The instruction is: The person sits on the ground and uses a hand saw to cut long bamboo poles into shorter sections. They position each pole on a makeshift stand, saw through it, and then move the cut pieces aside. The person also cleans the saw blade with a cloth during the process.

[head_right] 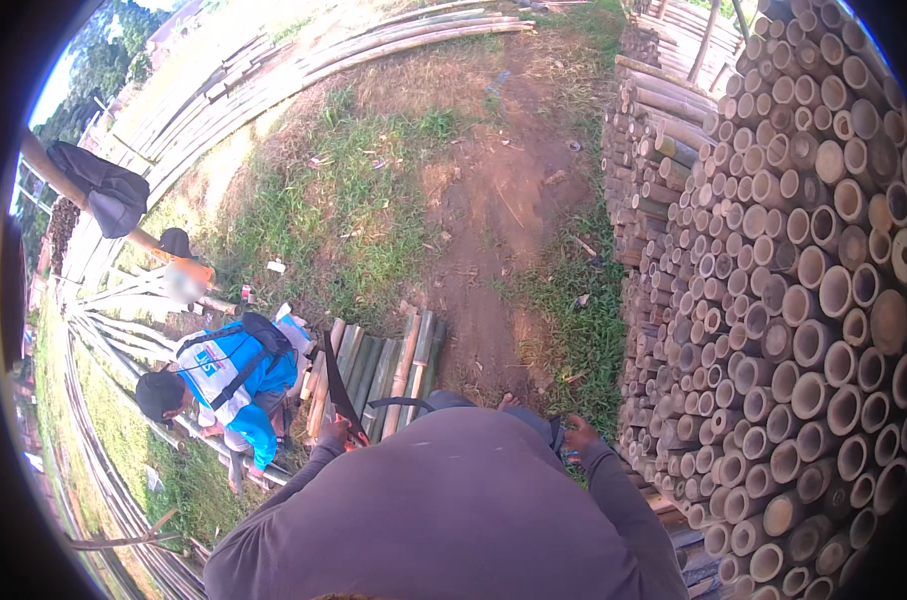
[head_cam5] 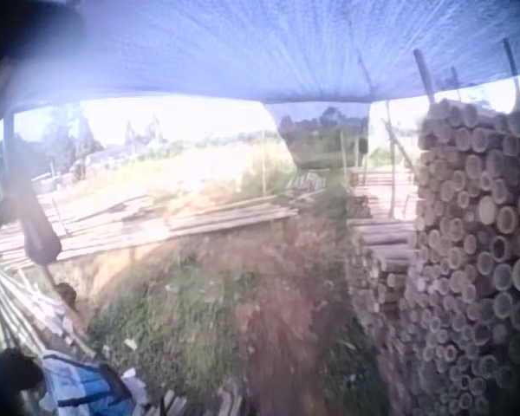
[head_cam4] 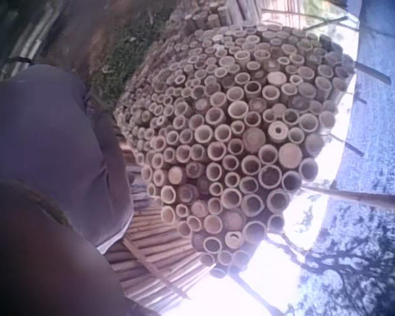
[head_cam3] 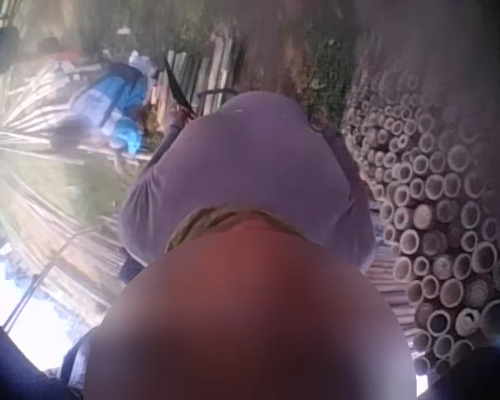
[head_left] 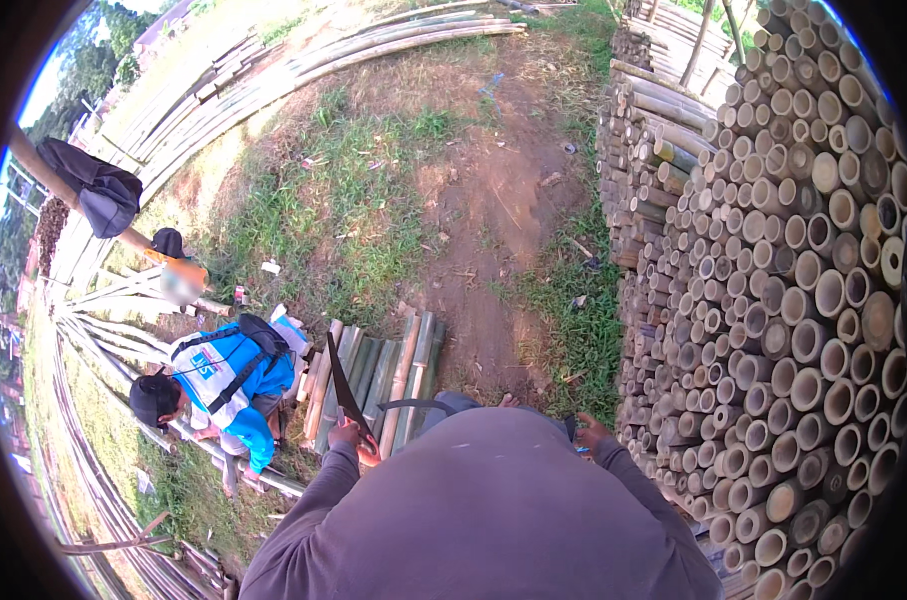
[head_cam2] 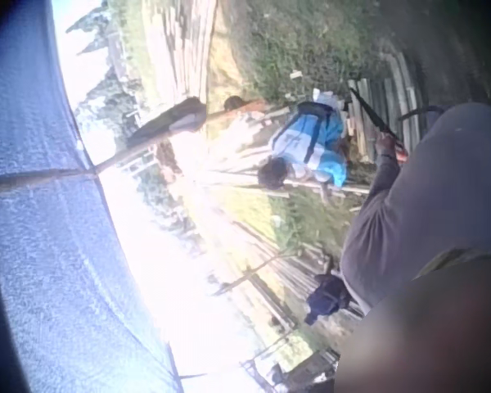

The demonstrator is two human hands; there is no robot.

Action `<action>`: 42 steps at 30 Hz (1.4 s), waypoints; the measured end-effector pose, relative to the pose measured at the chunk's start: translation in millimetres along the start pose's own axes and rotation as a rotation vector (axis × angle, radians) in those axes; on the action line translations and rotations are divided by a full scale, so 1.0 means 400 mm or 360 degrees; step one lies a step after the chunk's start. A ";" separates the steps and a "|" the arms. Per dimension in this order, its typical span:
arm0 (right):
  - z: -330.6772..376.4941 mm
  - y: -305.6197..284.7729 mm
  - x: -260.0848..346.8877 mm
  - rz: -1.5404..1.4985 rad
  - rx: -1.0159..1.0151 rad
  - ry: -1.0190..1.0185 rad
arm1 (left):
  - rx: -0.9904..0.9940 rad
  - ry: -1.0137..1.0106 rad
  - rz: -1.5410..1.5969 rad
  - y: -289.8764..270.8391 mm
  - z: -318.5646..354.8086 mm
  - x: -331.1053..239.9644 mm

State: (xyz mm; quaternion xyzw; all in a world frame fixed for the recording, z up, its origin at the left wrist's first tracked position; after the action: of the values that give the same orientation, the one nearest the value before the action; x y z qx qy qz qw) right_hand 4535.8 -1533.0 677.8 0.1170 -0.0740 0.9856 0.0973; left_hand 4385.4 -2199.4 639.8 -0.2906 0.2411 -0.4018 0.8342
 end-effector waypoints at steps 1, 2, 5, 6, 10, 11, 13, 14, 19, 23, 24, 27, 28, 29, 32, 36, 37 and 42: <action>0.004 -0.005 0.181 0.0443 -0.0012 -0.0294 | 0.0228 0.0122 -0.0370 -0.012 -0.020 0.038; 0.020 -0.035 0.355 0.0869 -0.0148 -0.0579 | 0.0328 0.0112 -0.0440 0.010 -0.003 0.031; -0.030 -0.124 0.804 0.1043 -0.0345 -0.0817 | 0.0247 -0.0071 -0.0124 0.029 -0.010 -0.108; -0.053 -0.131 0.939 0.1086 -0.0381 -0.0864 | 0.0250 -0.0100 -0.0062 0.045 -0.038 -0.164; -0.191 -0.096 1.323 0.1267 -0.0350 -0.0939 | 0.0234 -0.0097 -0.0003 0.011 -0.290 -0.447; -0.238 -0.068 1.376 0.1322 -0.0282 -0.0910 | 0.0210 -0.0110 -0.0011 -0.036 -0.360 -0.512; -0.370 -0.018 1.380 0.1245 -0.0177 -0.0990 | 0.0164 -0.0066 0.0018 -0.144 -0.536 -0.714; -0.439 -0.047 1.334 0.1071 -0.0039 -0.0996 | 0.0168 0.0021 0.0084 -0.189 -0.657 -0.859; -0.522 -0.124 1.605 0.1046 -0.0239 -0.0708 | -0.0467 0.0177 0.0251 -0.652 -0.998 -1.590; -0.626 -0.192 2.019 0.1149 -0.0510 -0.0590 | -0.0593 0.0495 0.0676 -0.977 -1.122 -2.210; -0.673 -0.205 2.148 0.1109 -0.0555 -0.0585 | -0.0674 0.0583 0.0643 -1.024 -1.236 -2.290; -0.922 -0.338 2.441 0.1111 -0.0868 -0.0669 | -0.0856 0.0751 0.0770 -1.013 -1.502 -2.543; -1.036 -0.462 2.511 0.1241 -0.0785 -0.0797 | -0.0800 0.0767 0.0872 -0.953 -1.533 -2.685; -1.070 -0.475 2.633 0.1173 -0.0876 -0.0772 | -0.0814 0.0730 0.0894 -0.959 -1.548 -2.744; -1.009 -0.404 3.180 0.1089 -0.0591 -0.0510 | -0.0690 0.0468 0.0646 -1.023 -1.612 -2.730; -1.028 -0.491 3.784 0.0873 -0.0775 -0.1137 | -0.0207 0.0153 0.0193 -0.977 -1.807 -2.829; -1.079 -0.512 3.900 0.0797 -0.0819 -0.1182 | -0.0112 0.0112 0.0075 -0.987 -1.868 -2.861; -1.295 -0.427 4.353 0.1064 -0.0764 -0.1123 | 0.0072 0.0044 -0.0266 -1.141 -2.268 -3.082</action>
State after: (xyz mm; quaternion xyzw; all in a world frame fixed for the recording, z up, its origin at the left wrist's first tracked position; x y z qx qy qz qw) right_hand 2799.0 -976.1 627.6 0.3854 -0.3584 0.8191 -0.2284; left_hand 2875.2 -1696.0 509.1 -0.2853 0.2185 -0.4794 0.8007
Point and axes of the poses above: each hand's wrist, its own z-axis away from the middle knuckle, its own y-axis out of the palm, x = y × z, the point moved 3 cm from there along -z, towards the middle knuckle, and after that the axes turned 8 degrees about y, right-handed, at the moved point
